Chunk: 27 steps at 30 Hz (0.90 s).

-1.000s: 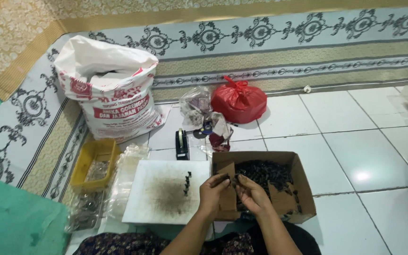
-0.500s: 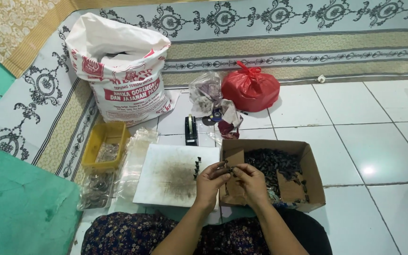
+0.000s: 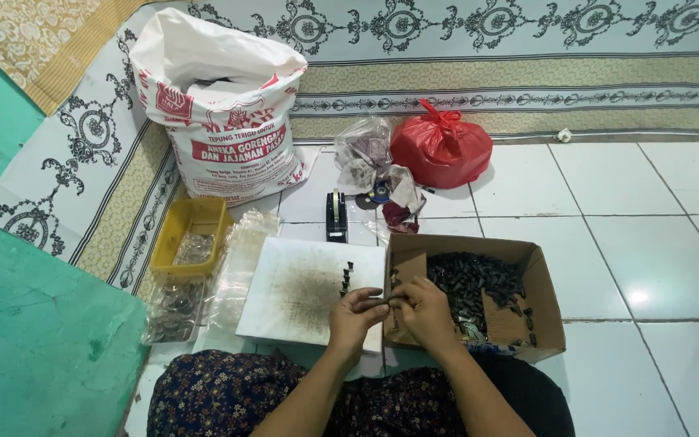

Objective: The person sits on the floor and sorts small dark metal parts from a cardboard box, placing them one by one onto a white board. They also handle a clear plastic bag containing silver-colored parts, opening and closing it before returning to sorting the dark parts.

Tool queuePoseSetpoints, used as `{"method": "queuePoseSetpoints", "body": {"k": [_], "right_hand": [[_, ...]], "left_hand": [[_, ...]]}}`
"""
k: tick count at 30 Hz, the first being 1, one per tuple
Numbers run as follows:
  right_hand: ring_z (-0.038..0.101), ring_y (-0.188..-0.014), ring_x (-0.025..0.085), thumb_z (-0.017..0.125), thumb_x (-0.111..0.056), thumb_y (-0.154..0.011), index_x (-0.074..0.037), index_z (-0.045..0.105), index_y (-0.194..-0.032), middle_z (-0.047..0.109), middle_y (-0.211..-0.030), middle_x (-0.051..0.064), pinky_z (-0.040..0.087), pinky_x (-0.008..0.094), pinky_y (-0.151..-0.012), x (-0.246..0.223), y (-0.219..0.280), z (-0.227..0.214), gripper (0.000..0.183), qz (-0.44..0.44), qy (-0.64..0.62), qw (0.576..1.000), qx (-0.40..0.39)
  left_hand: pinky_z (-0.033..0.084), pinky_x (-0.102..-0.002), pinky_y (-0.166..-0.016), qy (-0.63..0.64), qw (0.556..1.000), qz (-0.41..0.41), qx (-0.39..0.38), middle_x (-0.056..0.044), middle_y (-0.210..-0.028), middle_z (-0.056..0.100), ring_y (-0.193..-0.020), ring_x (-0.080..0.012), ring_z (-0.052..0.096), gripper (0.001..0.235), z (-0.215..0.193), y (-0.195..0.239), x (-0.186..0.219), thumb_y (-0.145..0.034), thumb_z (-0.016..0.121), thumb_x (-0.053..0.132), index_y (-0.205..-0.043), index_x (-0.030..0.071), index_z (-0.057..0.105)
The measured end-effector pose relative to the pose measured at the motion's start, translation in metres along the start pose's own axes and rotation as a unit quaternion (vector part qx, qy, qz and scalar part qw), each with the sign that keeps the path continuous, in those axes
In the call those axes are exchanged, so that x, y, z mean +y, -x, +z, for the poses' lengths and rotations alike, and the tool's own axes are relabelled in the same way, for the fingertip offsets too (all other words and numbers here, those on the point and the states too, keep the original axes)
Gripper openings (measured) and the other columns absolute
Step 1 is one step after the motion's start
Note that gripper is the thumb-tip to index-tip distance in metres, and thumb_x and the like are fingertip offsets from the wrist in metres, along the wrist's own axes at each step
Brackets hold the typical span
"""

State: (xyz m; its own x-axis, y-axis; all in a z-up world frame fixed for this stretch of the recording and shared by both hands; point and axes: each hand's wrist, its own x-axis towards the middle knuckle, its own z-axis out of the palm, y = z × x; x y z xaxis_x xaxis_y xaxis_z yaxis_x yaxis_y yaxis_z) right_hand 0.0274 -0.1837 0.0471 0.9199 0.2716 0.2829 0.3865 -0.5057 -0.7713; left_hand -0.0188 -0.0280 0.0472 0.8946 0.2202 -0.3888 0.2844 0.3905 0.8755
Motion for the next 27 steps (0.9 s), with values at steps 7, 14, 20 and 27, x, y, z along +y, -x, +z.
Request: {"method": "queuePoseSetpoints", "body": {"k": [7, 14, 20, 27], "right_hand": [[0.078, -0.07, 0.028, 0.08, 0.004, -0.083, 0.009, 0.081, -0.096, 0.08, -0.084, 0.021, 0.068, 0.035, -0.068, -0.024, -0.004, -0.016, 0.013, 0.33, -0.238, 0.893, -0.191], [0.075, -0.07, 0.027, 0.078, 0.01, -0.084, 0.008, 0.077, -0.086, 0.076, -0.079, 0.019, 0.067, 0.034, -0.066, -0.008, 0.003, 0.018, 0.003, 0.361, -0.259, 0.867, -0.226], [0.074, -0.076, 0.024, 0.078, 0.003, -0.086, 0.004, 0.078, -0.092, 0.078, -0.087, 0.016, 0.066, 0.032, -0.068, -0.004, 0.005, 0.046, 0.007, 0.339, -0.253, 0.886, -0.19], [0.074, -0.081, 0.02, 0.081, -0.004, -0.082, 0.0, 0.083, -0.1, 0.082, -0.091, 0.012, 0.064, 0.03, -0.07, 0.012, 0.003, 0.086, 0.018, 0.302, -0.278, 0.903, -0.125]], "left_hand": [[0.069, -0.04, -0.083, -0.032, 0.999, 0.005, -0.037, -0.02, -0.089, 0.081, -0.082, -0.0273, 0.079, 0.047, -0.026, 0.018, -0.007, -0.073, 0.083, -0.01, -0.119, -0.003, 0.073], [0.067, -0.037, -0.073, 0.008, 0.999, -0.042, 0.003, -0.02, -0.083, 0.079, -0.074, -0.0253, 0.074, 0.043, -0.05, 0.01, -0.035, -0.072, 0.084, -0.013, -0.112, -0.004, 0.075], [0.067, -0.039, -0.078, 0.002, 0.998, -0.051, 0.043, -0.019, -0.091, 0.079, -0.083, -0.0271, 0.075, 0.037, -0.058, 0.004, -0.023, -0.075, 0.082, -0.012, -0.111, -0.003, 0.076], [0.067, -0.036, -0.082, -0.005, 0.995, -0.022, 0.099, -0.017, -0.091, 0.081, -0.085, -0.0255, 0.077, 0.02, -0.076, -0.025, -0.045, -0.08, 0.081, -0.007, -0.1, -0.003, 0.079]]}}
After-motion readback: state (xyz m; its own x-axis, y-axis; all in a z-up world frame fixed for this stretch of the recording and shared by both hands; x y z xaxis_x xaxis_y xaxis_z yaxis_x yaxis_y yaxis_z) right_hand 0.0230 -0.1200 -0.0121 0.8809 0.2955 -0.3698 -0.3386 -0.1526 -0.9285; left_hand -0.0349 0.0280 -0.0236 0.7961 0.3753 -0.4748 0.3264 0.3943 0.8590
